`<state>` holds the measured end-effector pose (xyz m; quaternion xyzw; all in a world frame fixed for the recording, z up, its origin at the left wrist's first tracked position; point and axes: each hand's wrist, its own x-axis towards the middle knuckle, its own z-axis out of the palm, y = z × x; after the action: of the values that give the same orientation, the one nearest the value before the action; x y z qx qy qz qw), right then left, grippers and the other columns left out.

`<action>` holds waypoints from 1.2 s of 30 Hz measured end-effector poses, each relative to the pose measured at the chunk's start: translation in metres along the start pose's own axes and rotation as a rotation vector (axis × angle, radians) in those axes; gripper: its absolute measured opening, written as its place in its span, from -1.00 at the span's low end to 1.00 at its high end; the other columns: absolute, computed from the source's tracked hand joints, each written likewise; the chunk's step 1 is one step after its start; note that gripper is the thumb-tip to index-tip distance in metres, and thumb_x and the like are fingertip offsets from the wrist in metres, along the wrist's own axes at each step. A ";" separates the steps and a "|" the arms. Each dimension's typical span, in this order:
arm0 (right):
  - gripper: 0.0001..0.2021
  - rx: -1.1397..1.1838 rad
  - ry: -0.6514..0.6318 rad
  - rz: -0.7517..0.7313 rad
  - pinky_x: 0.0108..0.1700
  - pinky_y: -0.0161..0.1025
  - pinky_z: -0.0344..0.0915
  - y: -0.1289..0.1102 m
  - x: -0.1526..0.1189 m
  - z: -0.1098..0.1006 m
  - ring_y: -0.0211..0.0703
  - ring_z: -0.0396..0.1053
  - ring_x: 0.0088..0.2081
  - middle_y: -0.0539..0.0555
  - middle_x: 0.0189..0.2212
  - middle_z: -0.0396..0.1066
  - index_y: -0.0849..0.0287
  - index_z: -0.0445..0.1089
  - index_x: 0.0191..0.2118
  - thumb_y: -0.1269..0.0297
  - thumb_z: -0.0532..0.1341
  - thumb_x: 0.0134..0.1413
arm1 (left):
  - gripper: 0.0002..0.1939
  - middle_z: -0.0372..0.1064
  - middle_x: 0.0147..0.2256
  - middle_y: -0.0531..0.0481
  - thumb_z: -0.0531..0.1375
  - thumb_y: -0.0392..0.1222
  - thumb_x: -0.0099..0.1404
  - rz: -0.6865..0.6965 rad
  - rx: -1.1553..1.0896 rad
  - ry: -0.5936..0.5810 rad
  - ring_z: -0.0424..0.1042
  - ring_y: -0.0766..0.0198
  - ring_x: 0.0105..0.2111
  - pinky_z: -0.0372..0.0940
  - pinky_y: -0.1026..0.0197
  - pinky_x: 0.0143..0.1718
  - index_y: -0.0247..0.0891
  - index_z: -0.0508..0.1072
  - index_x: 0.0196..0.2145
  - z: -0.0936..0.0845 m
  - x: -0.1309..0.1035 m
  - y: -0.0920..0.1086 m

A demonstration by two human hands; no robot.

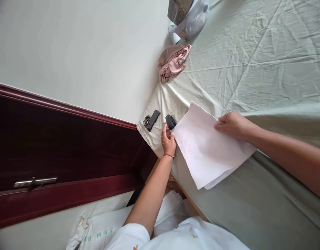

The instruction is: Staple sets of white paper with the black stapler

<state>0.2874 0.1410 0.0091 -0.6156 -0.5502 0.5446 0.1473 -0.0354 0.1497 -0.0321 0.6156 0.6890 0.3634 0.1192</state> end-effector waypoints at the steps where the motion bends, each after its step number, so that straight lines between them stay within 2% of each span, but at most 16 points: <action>1: -0.78 -0.005 0.001 -0.009 -0.47 -0.26 0.23 0.000 -0.001 -0.001 -0.14 0.42 -0.48 0.10 -0.47 0.51 0.18 0.47 -0.37 0.14 0.19 0.08 | -0.41 0.35 0.08 -0.20 0.11 -0.38 0.28 0.025 0.018 -0.005 0.42 0.20 -0.06 0.29 0.12 0.13 -0.16 0.32 0.26 0.000 0.000 0.001; 3: -0.78 -0.022 0.008 -0.021 -0.47 -0.25 0.22 0.000 -0.002 -0.002 -0.15 0.40 -0.48 0.11 -0.47 0.50 0.18 0.44 -0.40 0.14 0.18 0.09 | -0.42 0.36 0.08 -0.20 0.08 -0.40 0.29 0.051 0.044 -0.017 0.36 0.15 0.05 0.23 0.08 0.21 -0.14 0.38 0.24 0.000 0.000 0.003; 5: -0.78 -0.054 0.029 -0.028 -0.46 -0.24 0.20 -0.001 -0.003 -0.004 -0.15 0.38 -0.50 0.10 -0.50 0.48 0.18 0.42 -0.43 0.15 0.19 0.08 | -0.43 0.38 0.05 -0.20 0.08 -0.40 0.30 0.048 0.061 -0.012 0.34 0.13 0.07 0.21 0.07 0.24 -0.12 0.40 0.23 0.000 0.000 0.003; 10: -0.78 -0.104 0.073 -0.019 -0.43 -0.22 0.19 -0.003 -0.005 -0.010 -0.15 0.37 -0.49 0.11 -0.49 0.46 0.18 0.46 -0.38 0.16 0.16 0.10 | -0.41 0.43 -0.07 -0.17 0.06 -0.42 0.27 0.044 0.072 0.014 0.42 0.16 -0.08 0.29 0.10 0.14 -0.18 0.41 0.23 0.001 -0.001 -0.001; 16: -0.79 -0.137 0.083 0.005 -0.42 -0.23 0.21 -0.001 0.001 -0.010 -0.13 0.40 -0.47 0.09 -0.47 0.48 0.16 0.50 -0.36 0.20 0.16 0.10 | -0.34 0.52 -0.17 -0.10 0.00 -0.53 0.19 0.051 0.129 0.036 0.46 0.21 -0.21 0.33 0.16 0.03 -0.15 0.49 0.17 0.004 0.001 -0.004; 18: -0.80 -0.148 0.089 -0.003 -0.42 -0.24 0.20 0.001 0.003 -0.008 -0.14 0.40 -0.46 0.08 -0.48 0.48 0.15 0.50 -0.36 0.21 0.17 0.10 | -0.37 0.56 -0.15 -0.13 0.00 -0.51 0.21 0.046 0.131 0.035 0.48 0.19 -0.20 0.34 0.15 0.01 -0.17 0.51 0.15 0.006 0.001 -0.003; 22: -0.81 -0.155 0.099 -0.033 -0.41 -0.24 0.19 0.003 0.004 -0.008 -0.13 0.39 -0.46 0.08 -0.49 0.46 0.15 0.50 -0.38 0.21 0.17 0.10 | -0.44 0.56 0.02 -0.16 -0.01 -0.47 0.28 0.026 0.115 0.049 0.51 0.14 -0.07 0.31 0.14 0.04 -0.15 0.53 0.12 0.010 0.000 0.000; 26: -0.83 -0.139 0.123 -0.076 -0.39 -0.22 0.18 0.007 0.007 -0.008 -0.09 0.39 -0.44 0.08 -0.51 0.44 0.14 0.48 -0.42 0.21 0.18 0.05 | -0.41 0.53 0.07 -0.14 0.01 -0.49 0.26 0.041 0.066 0.015 0.49 0.14 0.04 0.28 0.15 0.09 -0.14 0.46 0.17 0.008 -0.001 0.004; 29: -0.86 -0.118 0.200 -0.112 -0.36 -0.19 0.17 0.010 0.009 -0.003 -0.06 0.37 -0.41 0.10 -0.51 0.42 0.13 0.43 -0.43 0.22 0.18 0.02 | -0.37 0.58 -0.17 -0.10 0.05 -0.48 0.23 0.001 0.042 0.007 0.52 0.15 -0.11 0.28 0.14 0.04 -0.19 0.37 0.24 0.006 -0.002 0.005; 32: -0.87 -0.086 0.341 -0.159 -0.29 -0.16 0.16 0.012 0.006 0.002 0.00 0.35 -0.34 0.15 -0.49 0.37 0.14 0.34 -0.45 0.22 0.16 0.03 | -0.29 0.48 -0.42 0.06 0.09 -0.49 0.18 -0.089 -0.035 0.037 0.47 0.21 -0.31 0.28 0.16 -0.02 -0.18 0.29 0.29 0.005 -0.002 0.004; 34: -0.84 -0.026 0.389 -0.210 -0.26 -0.15 0.18 0.013 0.003 0.005 0.01 0.35 -0.32 0.14 -0.50 0.35 0.13 0.29 -0.46 0.20 0.15 0.07 | -0.26 0.42 -0.46 0.13 0.14 -0.48 0.14 -0.150 -0.102 0.086 0.44 0.24 -0.36 0.27 0.19 -0.07 -0.15 0.28 0.27 0.004 -0.002 0.003; 36: -0.80 0.088 0.354 -0.276 -0.27 -0.17 0.23 0.016 0.001 0.006 -0.04 0.37 -0.34 0.12 -0.50 0.38 0.14 0.31 -0.42 0.14 0.12 0.13 | -0.35 0.39 -0.47 0.14 0.17 -0.46 0.12 -0.220 -0.188 0.139 0.41 0.26 -0.38 0.25 0.22 -0.15 -0.15 0.36 0.17 0.004 -0.002 0.002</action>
<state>0.2904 0.1335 -0.0054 -0.6136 -0.5706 0.4261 0.3412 -0.0311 0.1493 -0.0341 0.4960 0.7219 0.4526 0.1673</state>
